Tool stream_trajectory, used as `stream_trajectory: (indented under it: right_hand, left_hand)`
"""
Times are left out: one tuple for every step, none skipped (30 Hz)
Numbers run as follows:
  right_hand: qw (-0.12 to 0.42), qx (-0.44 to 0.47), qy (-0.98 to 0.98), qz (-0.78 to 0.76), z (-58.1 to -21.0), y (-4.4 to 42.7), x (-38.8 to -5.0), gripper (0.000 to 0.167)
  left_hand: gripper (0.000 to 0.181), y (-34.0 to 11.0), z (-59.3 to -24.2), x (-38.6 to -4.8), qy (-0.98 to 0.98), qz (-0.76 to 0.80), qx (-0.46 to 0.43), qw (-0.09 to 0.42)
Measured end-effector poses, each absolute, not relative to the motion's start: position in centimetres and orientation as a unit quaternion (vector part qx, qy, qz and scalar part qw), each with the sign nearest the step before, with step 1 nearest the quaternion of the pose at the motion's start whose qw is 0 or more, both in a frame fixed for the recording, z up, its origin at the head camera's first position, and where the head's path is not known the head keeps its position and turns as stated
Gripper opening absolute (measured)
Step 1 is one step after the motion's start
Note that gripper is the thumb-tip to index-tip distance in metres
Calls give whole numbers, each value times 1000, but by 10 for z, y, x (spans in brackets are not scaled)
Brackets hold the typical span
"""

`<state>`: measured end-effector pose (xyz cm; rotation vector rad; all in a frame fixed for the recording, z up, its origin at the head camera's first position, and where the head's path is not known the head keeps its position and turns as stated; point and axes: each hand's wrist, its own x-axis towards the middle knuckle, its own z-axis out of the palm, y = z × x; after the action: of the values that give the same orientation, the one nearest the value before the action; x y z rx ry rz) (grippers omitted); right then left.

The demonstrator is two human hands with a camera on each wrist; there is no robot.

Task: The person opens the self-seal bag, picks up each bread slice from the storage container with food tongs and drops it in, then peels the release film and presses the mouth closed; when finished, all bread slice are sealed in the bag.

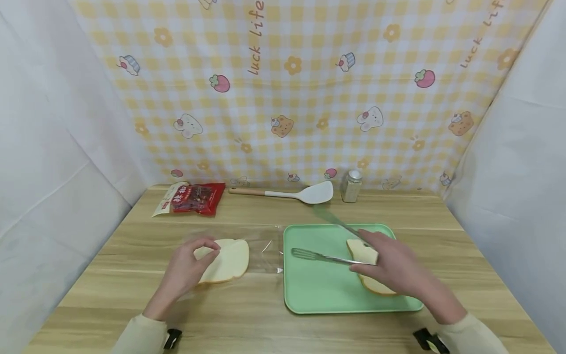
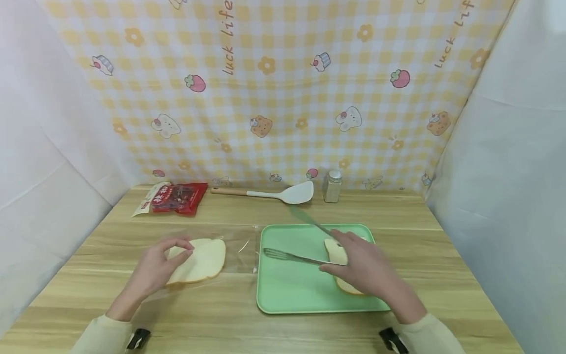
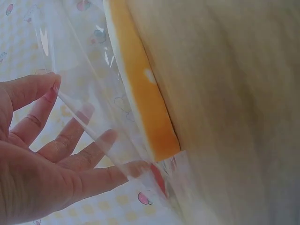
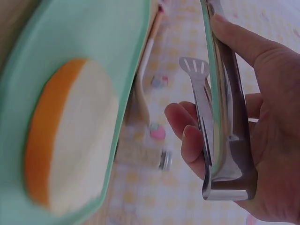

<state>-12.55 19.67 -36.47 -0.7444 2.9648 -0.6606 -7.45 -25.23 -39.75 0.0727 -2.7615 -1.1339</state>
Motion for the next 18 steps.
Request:
stream_trajectory:
  right_hand:
    - [1,-223,950,-217,-365,206,-121,81]
    - [-5,-208,953,-221,-366,214,-116,79]
    - [-12,-195,954,-227,-368,222,-110,77]
    - [-20,-180,958,-225,-370,229,-104,77]
    - [-21,-160,962,-221,-372,235,-97,78]
    - [-26,-142,966,-215,-375,241,-90,79]
    - [-30,-125,970,-207,-379,247,-82,82]
    - [-27,-107,973,-203,-383,252,-75,84]
    - [-23,-89,976,-198,-387,257,-68,86]
    - [-18,-71,979,-191,-392,262,-61,89]
    - [-10,-55,981,-187,-395,266,-56,91]
    - [0,-40,983,-180,-399,270,-51,94]
    - [11,-27,985,-172,-402,274,-47,97]
    - [20,-17,985,-168,-404,277,-44,99]
    - [26,-10,986,-162,-407,279,-42,100]
    - [33,-4,987,-156,-409,281,-39,102]
    - [39,0,988,-150,-410,282,-37,103]
    - [44,3,988,-145,-412,283,-35,104]
  left_hand:
    - [9,-252,-398,-74,-923,-377,23,79]
    - [9,-253,-398,-74,-923,-376,21,81]
    - [9,-253,-398,-74,-923,-374,20,83]
    - [9,-253,-398,-74,-924,-372,19,85]
    - [9,-253,-398,-74,-925,-368,18,86]
    - [8,-253,-398,-74,-927,-365,17,88]
    - [8,-253,-398,-74,-928,-362,16,90]
    - [8,-253,-397,-74,-928,-360,14,92]
    - [8,-253,-397,-74,-929,-357,12,92]
    - [8,-252,-397,-74,-930,-355,10,93]
    - [8,-252,-397,-74,-931,-352,8,93]
    - [8,-252,-397,-75,-932,-350,6,94]
    - [8,-251,-397,-75,-932,-349,5,94]
    - [9,-251,-397,-75,-933,-348,4,93]
    - [9,-251,-397,-76,-933,-349,3,93]
    - [9,-251,-397,-77,-933,-349,3,91]
    - [9,-250,-397,-77,-932,-350,3,90]
    - [10,-250,-398,-77,-932,-352,4,87]
